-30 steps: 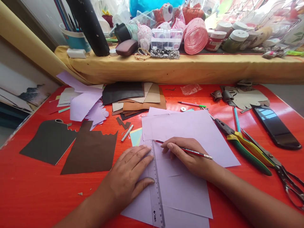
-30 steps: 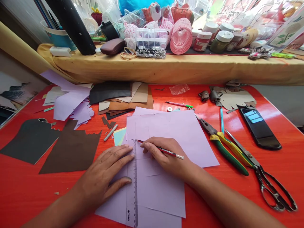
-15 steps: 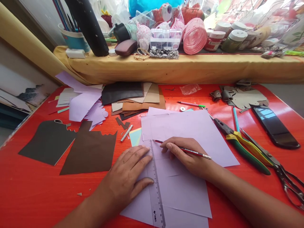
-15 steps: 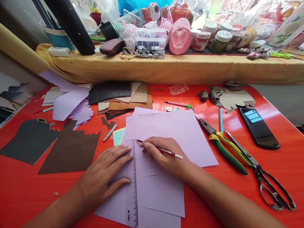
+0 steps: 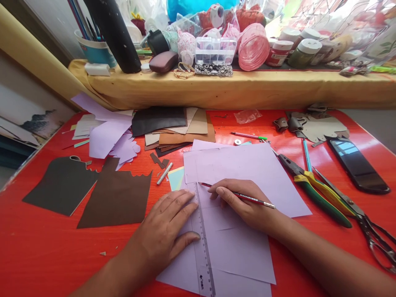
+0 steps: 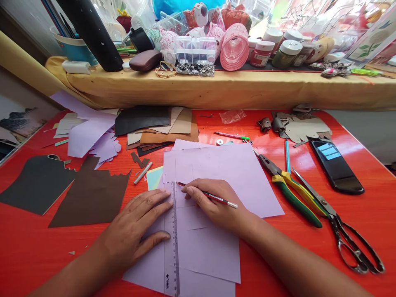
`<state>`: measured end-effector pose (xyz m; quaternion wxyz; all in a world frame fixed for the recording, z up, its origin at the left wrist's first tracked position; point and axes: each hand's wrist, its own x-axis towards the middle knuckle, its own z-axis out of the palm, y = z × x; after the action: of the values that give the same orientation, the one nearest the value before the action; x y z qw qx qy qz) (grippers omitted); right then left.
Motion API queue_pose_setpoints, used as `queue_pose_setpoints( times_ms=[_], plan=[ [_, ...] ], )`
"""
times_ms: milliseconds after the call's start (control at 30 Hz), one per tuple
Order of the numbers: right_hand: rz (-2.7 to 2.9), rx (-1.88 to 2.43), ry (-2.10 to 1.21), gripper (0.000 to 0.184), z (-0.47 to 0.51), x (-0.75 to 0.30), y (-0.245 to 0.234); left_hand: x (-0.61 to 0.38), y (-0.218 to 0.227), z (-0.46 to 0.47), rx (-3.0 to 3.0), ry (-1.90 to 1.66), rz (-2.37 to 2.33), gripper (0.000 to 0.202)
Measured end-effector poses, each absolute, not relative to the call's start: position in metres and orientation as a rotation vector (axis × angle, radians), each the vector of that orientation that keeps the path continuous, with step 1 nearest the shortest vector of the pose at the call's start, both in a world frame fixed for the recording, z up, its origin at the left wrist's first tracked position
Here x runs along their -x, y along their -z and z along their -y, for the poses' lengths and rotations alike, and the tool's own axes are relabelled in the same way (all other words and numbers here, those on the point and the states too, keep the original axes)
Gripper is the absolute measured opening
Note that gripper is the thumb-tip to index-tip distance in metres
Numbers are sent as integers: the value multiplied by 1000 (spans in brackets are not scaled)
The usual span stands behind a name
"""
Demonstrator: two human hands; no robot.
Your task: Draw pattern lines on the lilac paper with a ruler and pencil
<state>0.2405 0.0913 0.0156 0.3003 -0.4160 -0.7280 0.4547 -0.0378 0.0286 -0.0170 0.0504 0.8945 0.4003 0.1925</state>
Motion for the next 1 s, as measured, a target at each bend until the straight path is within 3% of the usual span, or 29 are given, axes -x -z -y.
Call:
queue_pose_setpoints(
  times_ms=[367,767,1000],
  plan=[
    [1349,1126,-1281,39,-94,-245,-11,28,18,-26,-2873,-625,-1244,50],
    [1288,1116,-1267,46,-95,-245,-12,18,21,-25,-2834,-617,-1311,55],
    [1304,1103,-1267,46,-94,-245,-14,17,20,-25,-2879,-628,-1154,42]
  ],
)
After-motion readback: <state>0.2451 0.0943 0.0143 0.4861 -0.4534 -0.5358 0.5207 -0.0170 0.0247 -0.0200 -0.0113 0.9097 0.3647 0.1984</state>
